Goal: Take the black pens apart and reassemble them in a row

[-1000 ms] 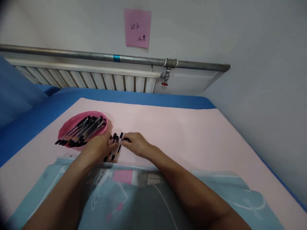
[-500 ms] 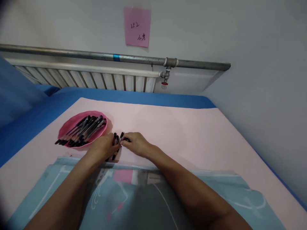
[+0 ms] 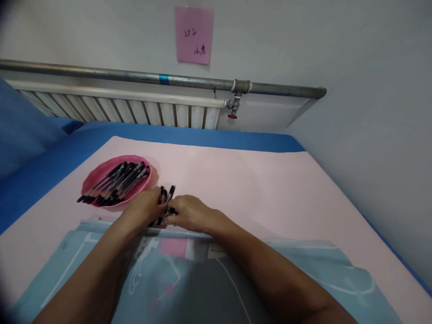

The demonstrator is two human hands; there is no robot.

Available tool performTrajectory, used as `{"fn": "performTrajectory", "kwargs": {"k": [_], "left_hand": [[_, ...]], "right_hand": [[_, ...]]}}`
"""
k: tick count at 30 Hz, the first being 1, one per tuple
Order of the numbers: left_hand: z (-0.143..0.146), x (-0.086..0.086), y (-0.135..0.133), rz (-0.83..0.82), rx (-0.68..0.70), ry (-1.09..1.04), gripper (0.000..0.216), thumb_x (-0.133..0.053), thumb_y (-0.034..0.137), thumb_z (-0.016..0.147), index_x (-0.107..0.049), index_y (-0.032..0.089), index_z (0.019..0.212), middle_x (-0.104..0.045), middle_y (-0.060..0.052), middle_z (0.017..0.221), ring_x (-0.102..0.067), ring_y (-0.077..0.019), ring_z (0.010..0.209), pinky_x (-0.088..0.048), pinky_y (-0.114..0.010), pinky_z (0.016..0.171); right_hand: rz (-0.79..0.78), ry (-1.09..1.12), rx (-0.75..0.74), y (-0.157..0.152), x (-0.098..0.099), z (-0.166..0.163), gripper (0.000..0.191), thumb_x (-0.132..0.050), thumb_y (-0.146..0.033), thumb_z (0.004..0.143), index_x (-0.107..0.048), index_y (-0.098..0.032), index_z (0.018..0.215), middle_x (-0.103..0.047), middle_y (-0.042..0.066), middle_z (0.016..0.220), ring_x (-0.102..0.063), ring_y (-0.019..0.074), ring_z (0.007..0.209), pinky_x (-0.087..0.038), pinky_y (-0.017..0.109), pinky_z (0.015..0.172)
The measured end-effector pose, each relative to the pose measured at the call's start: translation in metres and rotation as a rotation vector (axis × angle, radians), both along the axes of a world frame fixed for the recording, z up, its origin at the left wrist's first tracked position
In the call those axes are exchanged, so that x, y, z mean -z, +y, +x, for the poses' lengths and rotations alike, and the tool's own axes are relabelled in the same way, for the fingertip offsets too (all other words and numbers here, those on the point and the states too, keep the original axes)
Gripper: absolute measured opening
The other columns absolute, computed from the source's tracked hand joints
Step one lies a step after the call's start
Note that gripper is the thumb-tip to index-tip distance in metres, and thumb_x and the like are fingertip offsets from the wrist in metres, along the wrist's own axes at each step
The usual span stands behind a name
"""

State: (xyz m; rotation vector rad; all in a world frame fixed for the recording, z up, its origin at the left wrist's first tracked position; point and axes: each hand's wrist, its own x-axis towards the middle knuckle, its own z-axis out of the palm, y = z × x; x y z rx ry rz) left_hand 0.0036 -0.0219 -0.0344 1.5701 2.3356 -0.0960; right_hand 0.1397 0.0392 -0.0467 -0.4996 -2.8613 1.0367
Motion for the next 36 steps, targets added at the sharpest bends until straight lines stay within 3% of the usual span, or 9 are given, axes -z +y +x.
{"fn": "performTrajectory", "kwargs": {"k": [7, 17, 26, 36], "left_hand": [[-0.001, 0.003, -0.003, 0.042, 0.001, -0.007, 0.027, -0.054, 0.036, 0.072, -0.054, 0.016, 0.089, -0.064, -0.013, 0.089, -0.061, -0.0264, 0.084, -0.043, -0.032, 0.066], [0.001, -0.002, -0.003, 0.043, -0.002, -0.022, 0.022, -0.053, 0.03, 0.072, -0.053, 0.016, 0.088, -0.064, -0.013, 0.088, -0.061, -0.0258, 0.083, -0.043, -0.032, 0.065], [-0.001, -0.002, -0.003, 0.039, 0.015, -0.032, 0.025, -0.05, 0.033, 0.075, -0.056, 0.016, 0.092, -0.065, -0.012, 0.091, -0.061, -0.0238, 0.084, -0.042, -0.029, 0.066], [-0.004, -0.004, -0.006, 0.065, 0.032, -0.05, 0.024, -0.044, 0.033, 0.079, -0.057, 0.016, 0.088, -0.066, -0.011, 0.083, -0.062, -0.0222, 0.077, -0.038, -0.027, 0.057]], "right_hand": [[0.011, 0.097, 0.237, 0.01, 0.002, 0.002, 0.015, -0.051, -0.019, 0.076, -0.056, -0.014, 0.09, -0.058, 0.003, 0.078, -0.047, 0.0115, 0.065, -0.032, 0.022, 0.058], [0.103, 0.016, 0.173, 0.005, 0.001, 0.007, 0.021, -0.046, -0.006, 0.07, -0.054, -0.015, 0.087, -0.055, 0.004, 0.081, -0.047, 0.0126, 0.07, -0.032, 0.023, 0.063], [0.173, 0.051, 0.187, 0.004, 0.009, 0.0, 0.011, -0.05, -0.012, 0.075, -0.054, -0.016, 0.084, -0.053, 0.001, 0.074, -0.043, 0.0105, 0.062, -0.029, 0.022, 0.056], [0.192, 0.09, 0.187, 0.007, 0.018, -0.001, 0.009, -0.049, -0.016, 0.077, -0.053, -0.016, 0.084, -0.054, 0.002, 0.077, -0.045, 0.0119, 0.067, -0.031, 0.023, 0.06]]}}
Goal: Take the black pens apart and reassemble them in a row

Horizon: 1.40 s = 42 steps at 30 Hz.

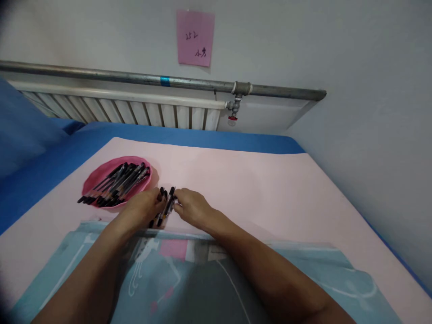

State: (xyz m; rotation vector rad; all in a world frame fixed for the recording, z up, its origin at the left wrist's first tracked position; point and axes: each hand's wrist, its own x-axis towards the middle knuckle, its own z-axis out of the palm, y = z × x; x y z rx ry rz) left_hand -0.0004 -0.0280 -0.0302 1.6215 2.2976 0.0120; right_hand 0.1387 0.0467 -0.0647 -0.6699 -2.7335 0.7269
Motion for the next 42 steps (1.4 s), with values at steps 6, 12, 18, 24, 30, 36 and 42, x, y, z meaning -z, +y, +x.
{"fn": "performTrajectory", "kwargs": {"k": [6, 12, 18, 24, 30, 36, 42], "left_hand": [[0.004, -0.006, 0.0, 0.011, -0.037, 0.063, 0.023, -0.042, 0.032, 0.081, -0.056, 0.016, 0.089, -0.066, -0.01, 0.085, -0.061, -0.0222, 0.079, -0.039, -0.027, 0.061], [-0.016, -0.024, -0.007, 0.315, -0.141, 0.148, 0.026, -0.032, 0.028, 0.085, -0.056, 0.019, 0.09, -0.065, -0.006, 0.083, -0.059, -0.0207, 0.079, -0.04, -0.028, 0.065], [-0.065, -0.024, -0.015, 0.27, -0.425, 0.259, 0.028, -0.037, 0.03, 0.08, -0.057, 0.017, 0.095, -0.062, -0.011, 0.095, -0.057, -0.0269, 0.088, -0.043, -0.032, 0.068], [-0.07, -0.013, -0.011, 0.142, -0.394, 0.254, 0.026, -0.042, 0.03, 0.075, -0.059, 0.019, 0.091, -0.064, -0.011, 0.093, -0.059, -0.0256, 0.083, -0.044, -0.031, 0.067], [-0.068, -0.016, -0.01, 0.189, -0.421, 0.253, 0.028, -0.036, 0.028, 0.079, -0.059, 0.015, 0.09, -0.065, -0.014, 0.088, -0.059, -0.0278, 0.082, -0.042, -0.033, 0.064], [-0.034, -0.011, -0.004, 0.489, -0.276, -0.337, 0.02, -0.039, 0.033, 0.08, -0.054, 0.018, 0.082, -0.064, -0.005, 0.072, -0.058, -0.0188, 0.066, -0.04, -0.027, 0.058], [0.015, 0.008, 0.002, 0.347, -0.073, -0.931, 0.021, -0.042, 0.038, 0.079, -0.047, 0.018, 0.074, -0.054, 0.002, 0.06, -0.046, -0.0097, 0.047, -0.035, -0.02, 0.044]], "right_hand": [[-0.01, -0.02, 0.04, 0.003, 0.001, -0.001, 0.011, -0.048, -0.014, 0.076, -0.054, -0.016, 0.084, -0.055, 0.002, 0.077, -0.046, 0.0117, 0.067, -0.032, 0.023, 0.06], [-0.059, 0.013, 0.12, 0.009, 0.002, -0.001, 0.014, -0.047, -0.012, 0.076, -0.057, -0.015, 0.085, -0.059, 0.004, 0.077, -0.05, 0.0123, 0.067, -0.034, 0.023, 0.061], [-0.111, 0.094, 0.223, 0.02, 0.003, 0.003, 0.016, -0.046, -0.015, 0.075, -0.059, -0.015, 0.085, -0.06, 0.003, 0.075, -0.052, 0.0126, 0.067, -0.037, 0.023, 0.062], [-0.133, 0.095, 0.209, 0.021, 0.002, 0.005, 0.015, -0.046, -0.016, 0.075, -0.059, -0.016, 0.083, -0.061, 0.003, 0.075, -0.053, 0.0127, 0.066, -0.038, 0.024, 0.062], [-0.175, 0.137, 0.214, 0.021, 0.003, 0.005, 0.014, -0.048, -0.018, 0.075, -0.06, -0.016, 0.081, -0.061, 0.003, 0.074, -0.053, 0.0131, 0.066, -0.038, 0.025, 0.062], [-0.638, 0.386, 0.373, 0.024, -0.006, 0.003, 0.022, -0.046, -0.035, 0.078, -0.058, -0.017, 0.083, -0.056, 0.0, 0.065, -0.047, 0.0091, 0.045, -0.036, 0.022, 0.043], [-1.007, 0.783, 0.454, 0.023, -0.026, 0.004, 0.024, -0.046, -0.039, 0.079, -0.051, -0.016, 0.084, -0.056, 0.0, 0.061, -0.047, 0.0074, 0.042, -0.031, 0.017, 0.033]]}}
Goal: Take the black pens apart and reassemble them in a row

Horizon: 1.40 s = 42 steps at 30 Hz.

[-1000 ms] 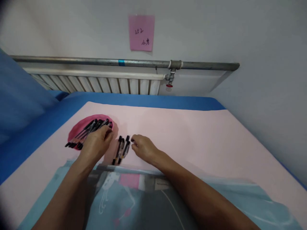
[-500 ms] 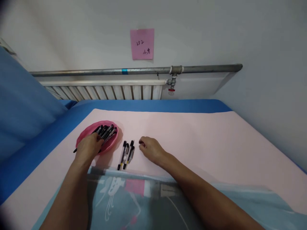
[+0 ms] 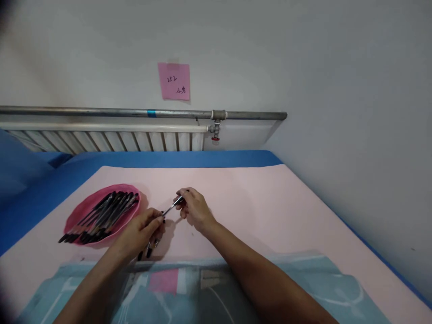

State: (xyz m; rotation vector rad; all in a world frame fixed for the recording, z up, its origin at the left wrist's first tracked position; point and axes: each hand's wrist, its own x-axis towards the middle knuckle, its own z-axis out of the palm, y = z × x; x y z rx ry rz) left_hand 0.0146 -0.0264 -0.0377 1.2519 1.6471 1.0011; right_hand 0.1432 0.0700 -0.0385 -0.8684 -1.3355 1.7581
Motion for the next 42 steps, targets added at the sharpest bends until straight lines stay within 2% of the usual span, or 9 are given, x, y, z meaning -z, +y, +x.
{"fn": "performTrajectory", "kwargs": {"k": [6, 15, 18, 21, 23, 27, 32, 38, 42], "left_hand": [[0.017, -0.003, 0.002, -0.059, 0.017, -0.272, 0.025, -0.044, 0.043, 0.078, -0.044, 0.018, 0.072, -0.041, 0.007, 0.053, -0.032, -0.0045, 0.037, -0.022, -0.015, 0.034], [0.023, -0.006, 0.001, -0.23, -0.055, -0.433, 0.03, -0.047, 0.047, 0.075, -0.051, 0.02, 0.087, -0.034, 0.01, 0.048, -0.018, -0.0018, 0.031, -0.009, -0.014, 0.031], [0.021, -0.004, 0.002, -0.207, -0.093, -0.461, 0.03, -0.048, 0.046, 0.074, -0.051, 0.02, 0.088, -0.034, 0.01, 0.049, -0.018, -0.0016, 0.032, -0.008, -0.014, 0.032], [0.021, -0.003, 0.003, -0.161, -0.116, -0.473, 0.029, -0.049, 0.046, 0.074, -0.051, 0.02, 0.086, -0.034, 0.009, 0.05, -0.018, -0.0014, 0.032, -0.009, -0.014, 0.032], [0.021, -0.002, 0.003, -0.128, -0.123, -0.463, 0.028, -0.05, 0.045, 0.073, -0.05, 0.02, 0.084, -0.035, 0.009, 0.05, -0.02, -0.0014, 0.032, -0.01, -0.013, 0.032], [0.022, -0.002, 0.002, -0.113, -0.119, -0.458, 0.027, -0.051, 0.045, 0.073, -0.049, 0.02, 0.08, -0.034, 0.01, 0.047, -0.02, -0.0015, 0.032, -0.011, -0.013, 0.031], [0.022, -0.005, 0.001, -0.152, -0.105, -0.533, 0.027, -0.05, 0.045, 0.073, -0.049, 0.02, 0.083, -0.036, 0.01, 0.05, -0.016, -0.0008, 0.031, -0.008, -0.013, 0.031], [0.022, -0.006, 0.001, -0.118, -0.104, -0.463, 0.028, -0.05, 0.045, 0.073, -0.049, 0.019, 0.082, -0.035, 0.009, 0.048, -0.02, -0.0016, 0.032, -0.011, -0.013, 0.031], [0.022, -0.006, 0.001, -0.151, -0.11, -0.511, 0.029, -0.05, 0.046, 0.073, -0.049, 0.02, 0.085, -0.036, 0.01, 0.049, -0.018, -0.0011, 0.031, -0.009, -0.013, 0.031]], "right_hand": [[0.03, -0.01, -0.093, -0.012, 0.002, -0.005, 0.023, -0.048, -0.037, 0.078, -0.05, -0.015, 0.07, -0.054, -0.001, 0.054, -0.045, 0.0066, 0.039, -0.032, 0.016, 0.033], [-0.055, 0.164, 0.216, 0.011, 0.005, 0.002, 0.018, -0.048, -0.031, 0.073, -0.047, -0.016, 0.063, -0.055, 0.0, 0.061, -0.049, 0.0078, 0.046, -0.036, 0.019, 0.039], [-0.108, 0.107, 0.12, 0.01, 0.0, 0.006, 0.012, -0.05, -0.026, 0.069, -0.048, -0.016, 0.065, -0.054, -0.001, 0.06, -0.044, 0.0053, 0.041, -0.029, 0.017, 0.035], [-0.151, -0.045, -0.075, -0.001, -0.006, 0.005, 0.017, -0.056, -0.031, 0.069, -0.048, -0.016, 0.065, -0.04, -0.008, 0.044, -0.026, 0.0019, 0.031, -0.015, 0.015, 0.031], [-0.15, -0.086, -0.125, -0.008, -0.009, 0.004, 0.022, -0.059, -0.034, 0.069, -0.047, -0.017, 0.062, -0.031, -0.011, 0.039, -0.022, 0.0015, 0.03, -0.013, 0.015, 0.031], [-0.154, -0.03, -0.099, -0.01, -0.009, 0.003, 0.02, -0.062, -0.029, 0.067, -0.047, -0.017, 0.062, -0.03, -0.011, 0.039, -0.023, 0.0009, 0.031, -0.014, 0.015, 0.032], [-0.196, 0.103, -0.192, -0.006, -0.004, 0.003, 0.017, -0.063, -0.028, 0.067, -0.054, -0.015, 0.073, -0.046, -0.007, 0.053, -0.027, 0.0003, 0.035, -0.013, 0.016, 0.033], [-0.222, 0.06, -0.096, -0.006, -0.003, 0.002, 0.023, -0.067, -0.027, 0.063, -0.047, -0.017, 0.064, -0.033, -0.011, 0.041, -0.023, 0.0009, 0.032, -0.011, 0.016, 0.033], [-0.226, 0.132, -0.157, -0.005, -0.003, 0.002, 0.021, -0.067, -0.027, 0.062, -0.052, -0.015, 0.071, -0.041, -0.008, 0.047, -0.026, 0.0008, 0.035, -0.013, 0.016, 0.034]]}}
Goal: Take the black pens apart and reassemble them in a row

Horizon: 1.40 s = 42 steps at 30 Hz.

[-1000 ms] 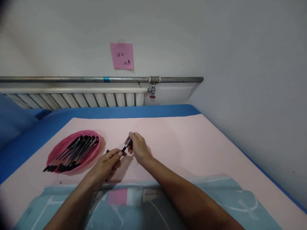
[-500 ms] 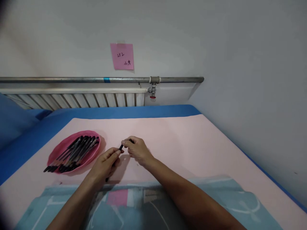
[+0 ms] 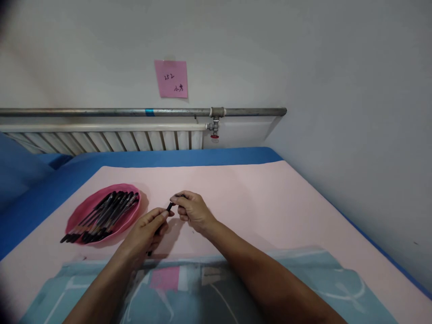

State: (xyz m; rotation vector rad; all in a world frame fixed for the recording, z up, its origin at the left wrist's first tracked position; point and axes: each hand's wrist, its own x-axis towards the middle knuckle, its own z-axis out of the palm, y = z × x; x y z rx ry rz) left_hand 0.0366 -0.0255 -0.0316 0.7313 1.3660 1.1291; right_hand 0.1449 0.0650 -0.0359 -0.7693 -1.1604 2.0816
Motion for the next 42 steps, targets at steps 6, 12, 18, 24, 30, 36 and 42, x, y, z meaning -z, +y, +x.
{"fn": "performTrajectory", "kwargs": {"k": [6, 12, 18, 24, 30, 36, 42], "left_hand": [[0.0001, 0.0004, 0.0005, 0.012, -0.011, 0.034, 0.028, -0.05, 0.045, 0.073, -0.05, 0.019, 0.084, -0.035, 0.009, 0.048, -0.02, -0.0014, 0.032, -0.01, -0.014, 0.031], [-0.001, 0.0043, 0.0009, 0.03, -0.03, 0.043, 0.029, -0.05, 0.046, 0.073, -0.051, 0.019, 0.086, -0.035, 0.009, 0.048, -0.02, -0.0022, 0.033, -0.011, -0.014, 0.032], [-0.0008, 0.005, 0.0024, 0.024, -0.018, 0.08, 0.031, -0.05, 0.048, 0.073, -0.051, 0.019, 0.085, -0.034, 0.01, 0.047, -0.02, -0.0021, 0.032, -0.011, -0.014, 0.032], [0.0003, 0.003, 0.0026, 0.012, -0.015, 0.011, 0.031, -0.049, 0.048, 0.072, -0.05, 0.019, 0.083, -0.035, 0.01, 0.048, -0.018, -0.0013, 0.03, -0.008, -0.014, 0.031], [0.0007, 0.0032, 0.0028, 0.0, -0.003, -0.014, 0.033, -0.049, 0.05, 0.072, -0.049, 0.02, 0.084, -0.035, 0.01, 0.048, -0.017, -0.0012, 0.03, -0.007, -0.015, 0.032], [0.0, 0.0034, 0.0034, 0.007, 0.002, -0.008, 0.036, -0.049, 0.052, 0.071, -0.049, 0.019, 0.085, -0.034, 0.01, 0.048, -0.017, -0.0012, 0.03, -0.007, -0.015, 0.032], [0.0002, 0.0002, 0.0025, -0.011, 0.004, -0.058, 0.034, -0.049, 0.051, 0.071, -0.049, 0.02, 0.086, -0.036, 0.01, 0.049, -0.016, -0.0009, 0.03, -0.005, -0.015, 0.033]], "right_hand": [[-0.016, -0.064, 0.067, -0.0003, -0.0001, -0.0007, 0.025, -0.068, -0.027, 0.061, -0.046, -0.017, 0.064, -0.034, -0.011, 0.043, -0.025, 0.0011, 0.034, -0.012, 0.016, 0.034], [-0.005, -0.082, 0.044, -0.0006, -0.0011, -0.0004, 0.024, -0.068, -0.029, 0.061, -0.048, -0.016, 0.065, -0.035, -0.01, 0.043, -0.026, 0.0014, 0.034, -0.012, 0.016, 0.034], [0.013, -0.074, 0.035, -0.0002, 0.0019, -0.0008, 0.022, -0.069, -0.027, 0.06, -0.052, -0.015, 0.067, -0.035, -0.01, 0.046, -0.027, 0.0009, 0.036, -0.013, 0.016, 0.034], [-0.015, -0.022, 0.032, 0.0001, 0.0033, -0.0018, 0.025, -0.067, -0.031, 0.063, -0.052, -0.016, 0.075, -0.038, -0.009, 0.049, -0.026, 0.0012, 0.036, -0.013, 0.016, 0.033], [-0.013, -0.025, 0.021, 0.0007, 0.0001, -0.002, 0.024, -0.069, -0.028, 0.059, -0.052, -0.015, 0.07, -0.035, -0.01, 0.047, -0.024, 0.0009, 0.036, -0.012, 0.016, 0.034], [0.004, -0.079, 0.057, -0.0021, -0.0023, -0.0015, 0.026, -0.069, -0.031, 0.06, -0.05, -0.017, 0.07, -0.032, -0.011, 0.044, -0.024, 0.0015, 0.035, -0.011, 0.016, 0.034], [-0.024, -0.019, 0.041, -0.0017, -0.0019, -0.0015, 0.026, -0.069, -0.029, 0.06, -0.054, -0.015, 0.076, -0.041, -0.007, 0.052, -0.027, 0.0012, 0.037, -0.013, 0.016, 0.034]]}}
